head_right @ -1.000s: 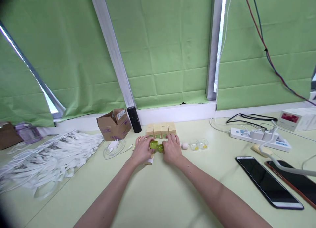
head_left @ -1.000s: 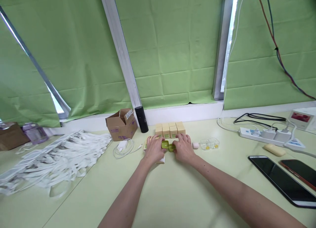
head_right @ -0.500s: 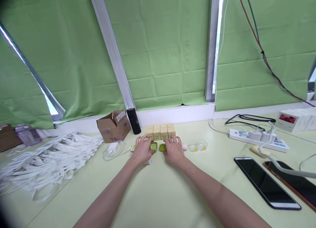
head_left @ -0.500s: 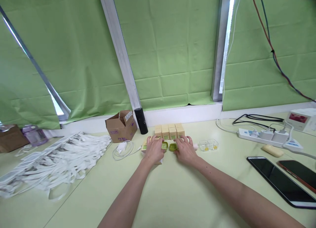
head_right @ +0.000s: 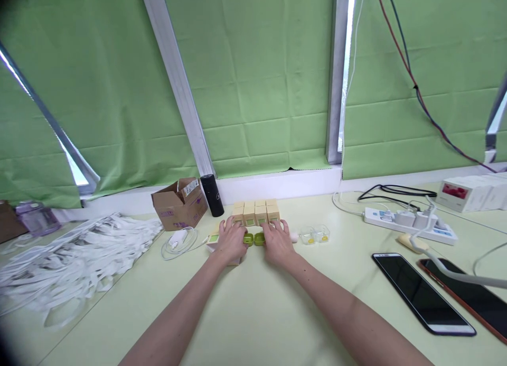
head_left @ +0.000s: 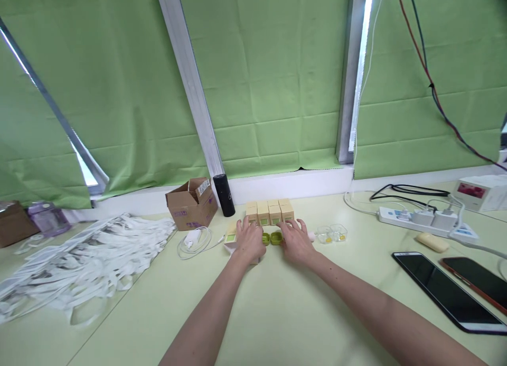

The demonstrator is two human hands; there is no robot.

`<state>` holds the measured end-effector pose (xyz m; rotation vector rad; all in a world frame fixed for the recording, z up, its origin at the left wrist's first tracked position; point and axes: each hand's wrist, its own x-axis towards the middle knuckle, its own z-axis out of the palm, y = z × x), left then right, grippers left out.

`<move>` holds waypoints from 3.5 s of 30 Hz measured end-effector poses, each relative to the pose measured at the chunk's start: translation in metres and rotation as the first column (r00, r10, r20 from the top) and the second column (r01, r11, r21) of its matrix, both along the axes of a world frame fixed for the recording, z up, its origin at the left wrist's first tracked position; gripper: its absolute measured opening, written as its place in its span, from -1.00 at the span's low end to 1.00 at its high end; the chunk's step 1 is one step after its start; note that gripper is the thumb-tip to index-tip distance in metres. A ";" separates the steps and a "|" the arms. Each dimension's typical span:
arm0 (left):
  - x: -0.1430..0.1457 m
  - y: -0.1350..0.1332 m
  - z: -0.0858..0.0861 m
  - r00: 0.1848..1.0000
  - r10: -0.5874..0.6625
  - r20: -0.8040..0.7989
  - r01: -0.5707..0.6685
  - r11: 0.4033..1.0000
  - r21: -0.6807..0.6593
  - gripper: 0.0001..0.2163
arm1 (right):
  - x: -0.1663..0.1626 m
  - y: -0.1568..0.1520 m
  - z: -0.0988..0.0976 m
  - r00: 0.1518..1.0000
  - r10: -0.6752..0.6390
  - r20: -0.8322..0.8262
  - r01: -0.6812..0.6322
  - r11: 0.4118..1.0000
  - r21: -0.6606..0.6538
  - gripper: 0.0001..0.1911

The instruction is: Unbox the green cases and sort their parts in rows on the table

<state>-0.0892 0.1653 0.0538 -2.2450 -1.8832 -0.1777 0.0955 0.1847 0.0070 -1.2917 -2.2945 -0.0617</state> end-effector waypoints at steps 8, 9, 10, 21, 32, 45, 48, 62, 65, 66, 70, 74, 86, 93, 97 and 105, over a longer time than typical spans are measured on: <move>-0.001 0.000 0.000 1.000 0.003 0.001 -0.003 1.000 -0.022 -0.82 | 0.050 -0.024 0.001 0.995 -0.070 -0.065 0.077 0.991 0.110 -0.42; -0.001 0.000 0.000 1.000 0.000 0.003 0.000 1.000 -0.024 -0.82 | 0.058 -0.031 -0.002 0.995 -0.073 -0.068 0.081 0.988 0.132 -0.45; 0.000 0.001 0.000 1.000 -0.002 0.005 0.002 1.000 -0.025 -0.82 | 0.065 -0.038 -0.004 0.995 -0.072 -0.069 0.082 0.986 0.147 -0.48; 0.037 0.008 -0.003 0.990 -0.125 0.060 0.129 0.989 -0.075 -0.51 | 0.085 -0.082 -0.011 0.999 0.021 -0.030 -0.020 0.999 0.032 -0.74; 0.068 0.019 -0.016 0.986 -0.145 0.089 0.153 0.983 -0.097 -0.83 | 0.085 -0.079 -0.010 0.999 0.031 0.007 -0.031 1.000 -0.004 -0.88; 0.061 0.024 -0.009 0.993 -0.105 0.048 0.110 0.984 -0.139 -0.79 | 0.085 -0.077 -0.012 0.999 0.025 0.023 -0.025 1.000 -0.009 -0.88; 0.060 0.025 -0.009 0.994 -0.099 0.044 0.104 0.986 -0.129 -0.80 | 0.085 -0.077 -0.012 0.999 0.031 0.004 -0.031 0.999 -0.019 -0.88; 0.073 0.023 -0.010 0.990 -0.107 0.095 0.119 0.984 -0.129 -0.76 | 0.084 -0.077 -0.012 1.000 0.024 -0.002 -0.024 0.999 -0.020 -0.89; 0.075 0.025 -0.012 0.989 -0.104 0.107 0.118 0.984 -0.130 -0.79 | 0.084 -0.077 -0.012 1.000 0.025 -0.010 -0.025 0.999 -0.022 -0.88; 0.076 0.026 -0.012 0.989 -0.102 0.110 0.116 0.985 -0.129 -0.80 | 0.084 -0.077 -0.012 1.000 0.026 -0.013 -0.027 0.999 -0.025 -0.88; 0.075 0.028 -0.014 0.988 -0.098 0.118 0.112 0.986 -0.120 -0.84 | 0.084 -0.077 -0.012 0.999 0.031 -0.014 -0.032 0.999 -0.033 -0.87; 0.075 0.028 -0.014 0.986 -0.098 0.134 0.113 0.987 -0.110 -0.82 | 0.085 -0.077 -0.012 1.000 0.027 -0.008 -0.027 0.999 -0.032 -0.87; 0.083 0.017 -0.007 0.937 -0.172 0.306 0.168 0.985 0.039 -0.60 | 0.086 -0.076 -0.013 0.999 -0.036 0.018 0.037 0.999 -0.016 -0.84; 0.025 -0.017 0.014 0.706 -0.279 0.651 -0.103 0.868 0.485 -0.83 | 0.085 -0.077 -0.012 1.000 -0.022 0.010 0.022 0.998 -0.056 -0.83; -0.010 -0.035 0.004 0.606 -0.257 0.753 -0.236 0.846 0.479 -0.84 | 0.088 -0.074 -0.008 0.999 -0.031 -0.043 0.025 0.989 -0.144 -0.76; -0.018 -0.044 -0.021 0.902 -0.185 0.391 -0.018 0.888 0.460 -0.79 | 0.094 -0.078 0.000 0.987 -0.028 -0.156 -0.011 0.969 -0.245 -0.62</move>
